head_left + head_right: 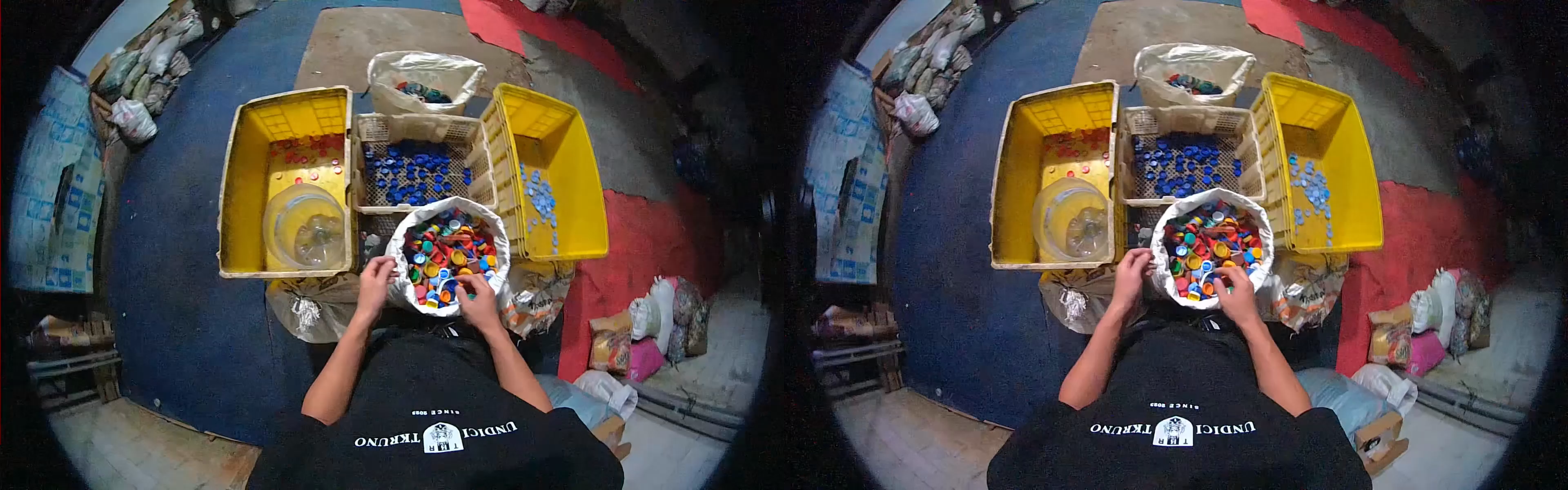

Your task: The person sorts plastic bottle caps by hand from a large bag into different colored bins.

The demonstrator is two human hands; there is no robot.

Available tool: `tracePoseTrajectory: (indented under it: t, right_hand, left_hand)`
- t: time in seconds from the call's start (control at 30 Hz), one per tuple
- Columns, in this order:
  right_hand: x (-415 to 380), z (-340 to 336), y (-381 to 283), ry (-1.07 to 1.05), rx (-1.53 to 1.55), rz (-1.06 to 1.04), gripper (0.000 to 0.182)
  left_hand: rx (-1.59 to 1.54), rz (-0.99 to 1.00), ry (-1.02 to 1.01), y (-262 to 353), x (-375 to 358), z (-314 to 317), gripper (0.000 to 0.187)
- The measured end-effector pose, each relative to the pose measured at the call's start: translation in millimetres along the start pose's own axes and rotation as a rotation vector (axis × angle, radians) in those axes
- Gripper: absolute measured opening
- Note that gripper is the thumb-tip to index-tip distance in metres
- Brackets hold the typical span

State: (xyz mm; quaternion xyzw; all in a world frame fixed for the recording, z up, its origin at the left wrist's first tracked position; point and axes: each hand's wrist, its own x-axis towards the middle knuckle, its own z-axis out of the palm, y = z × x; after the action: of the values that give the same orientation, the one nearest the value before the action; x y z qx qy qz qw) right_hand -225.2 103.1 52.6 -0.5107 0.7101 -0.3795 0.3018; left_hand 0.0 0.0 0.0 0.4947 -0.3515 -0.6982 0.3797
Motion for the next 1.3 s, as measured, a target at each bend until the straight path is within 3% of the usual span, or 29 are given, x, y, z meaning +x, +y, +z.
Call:
tracePoseTrajectory:
  t: [0.07,0.1,0.17,0.2,0.27,0.3,0.4,0.43,0.5,0.53,0.57,0.63,0.7,0.77,0.83,0.9,0.93,0.97,1.03,1.07,1.17,1.3]
  right_hand:
    - [-19.3,-11.9,8.9,0.081,-0.039,0.051,0.021]
    - [18.7,-3.7,19.0,0.109,0.035,0.079,0.021]
    - [14.1,-14.0,38.0,0.113,-0.132,0.003,0.021]
    - [11.9,-15.8,43.3,0.093,-0.095,0.076,0.023]
    - [27.6,-6.8,55.7,0.061,-0.105,0.073,0.027]
    - [36.3,-3.0,59.9,0.026,-0.154,0.062,0.030]
    - [60.1,10.3,67.2,-0.041,-0.344,0.051,0.046]
    - [64.6,18.5,77.8,-0.054,-0.454,0.052,0.055]
    - [68.3,38.5,97.4,-0.131,-0.607,0.129,0.062]
    - [61.7,39.5,85.3,-0.196,-0.678,0.117,0.064]
    - [57.0,42.3,72.6,-0.217,-0.646,0.142,0.062]
    - [48.0,42.2,58.8,-0.339,-0.532,0.166,0.059]
    - [31.1,41.8,51.4,-0.429,-0.565,0.040,0.050]
    - [17.2,47.5,69.6,-0.415,-0.639,-0.088,0.048]
    - [23.3,38.0,69.0,-0.480,-0.580,-0.152,0.042]
    - [32.3,12.5,51.4,-0.654,-0.596,0.028,0.034]
    - [44.2,2.2,61.4,-0.688,-0.413,0.050,0.030]
    - [53.2,-13.6,72.3,-0.673,-0.233,-0.009,0.026]
    - [79.6,-32.0,74.8,-0.545,-0.437,0.125,0.025]
    - [92.8,-32.2,85.5,-0.403,-0.467,0.131,0.025]
    - [124.8,-29.8,115.1,-0.135,-0.641,0.273,0.024]
    - [129.4,-21.9,138.9,-0.183,-0.748,0.363,0.021]
  left_hand:
    - [0.234,0.148,-0.106,-3.7,-21.9,17.1,0.020]
    - [0.375,0.273,-0.127,9.1,10.6,29.5,0.018]
    - [0.805,0.503,-0.402,15.9,-8.3,44.6,0.021]
    - [0.795,0.487,-0.416,10.0,-18.8,51.2,0.021]
    - [1.241,0.823,-0.566,4.9,-25.4,58.0,0.032]
    - [1.242,0.826,-0.573,0.1,-28.5,58.8,0.032]
    - [1.577,0.592,-0.712,-9.4,-31.6,62.6,0.052]
    - [1.578,0.595,-0.718,-3.7,-34.4,65.1,0.052]
    - [1.650,0.389,-0.755,6.6,-36.9,67.5,0.052]
    - [1.622,0.428,-0.714,4.2,-36.7,64.1,0.045]
    - [1.626,0.429,-0.718,-0.6,-31.4,60.5,0.045]
    - [1.428,0.461,-0.514,1.4,-23.8,62.0,0.036]
    - [1.309,0.440,-0.462,-3.6,-13.8,68.1,0.034]
    - [1.173,0.637,-0.376,-15.5,4.6,76.1,0.035]
    - [1.135,0.630,-0.455,-17.3,20.3,91.3,0.037]
    - [0.986,0.626,-0.526,-50.5,41.5,97.6,0.033]
    - [0.944,0.496,-0.524,-52.5,41.5,100.3,0.033]
    - [0.942,0.499,-0.523,-53.4,41.3,100.5,0.033]
    - [1.397,0.501,-0.568,-53.8,34.6,97.4,0.031]
    - [1.439,0.422,-0.579,-51.3,27.8,98.9,0.031]
    - [1.505,0.481,-0.593,-52.1,18.9,97.4,0.033]
    - [1.410,0.462,-0.522,-45.9,19.6,94.6,0.033]
